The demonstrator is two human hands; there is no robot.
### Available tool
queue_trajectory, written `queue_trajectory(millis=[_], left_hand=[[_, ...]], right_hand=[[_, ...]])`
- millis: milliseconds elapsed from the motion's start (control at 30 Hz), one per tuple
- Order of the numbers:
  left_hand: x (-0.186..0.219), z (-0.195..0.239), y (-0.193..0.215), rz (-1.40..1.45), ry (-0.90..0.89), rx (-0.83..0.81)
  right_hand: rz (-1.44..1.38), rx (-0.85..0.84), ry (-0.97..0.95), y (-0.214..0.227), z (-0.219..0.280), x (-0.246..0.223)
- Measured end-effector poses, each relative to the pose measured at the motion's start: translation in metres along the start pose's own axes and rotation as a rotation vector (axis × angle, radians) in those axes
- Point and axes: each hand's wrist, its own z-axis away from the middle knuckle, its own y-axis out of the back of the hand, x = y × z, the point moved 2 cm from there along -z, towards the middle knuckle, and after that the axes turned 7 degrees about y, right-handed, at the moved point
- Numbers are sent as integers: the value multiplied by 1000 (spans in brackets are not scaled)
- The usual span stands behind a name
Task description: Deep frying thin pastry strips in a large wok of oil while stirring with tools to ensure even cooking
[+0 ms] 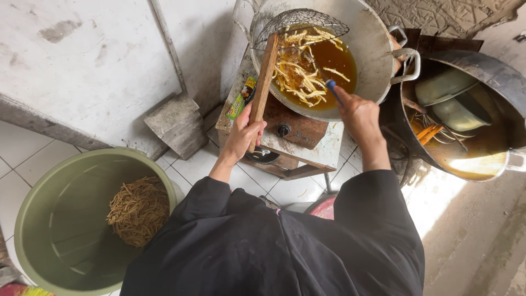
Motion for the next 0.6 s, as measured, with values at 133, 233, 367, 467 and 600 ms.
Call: queue_trajectory(millis=[133,233,367,467,600], left_hand=[[-3,-1,1,32,-1,5],[0,1,0,31,-8,5],[0,2,-2,39,-10,15],[1,1,-4,40,-14,26],[4,-1,-7,17,-34,43]], right_hand=[[-216,-25,-60,-22,-10,5],[-286,-28,-162,-27,-8,17],[-49,-6,-86,-22,-9,-5],[-38,-37,-74,-28,-10,-10],[-162,-89,-157,-44,-13,10]])
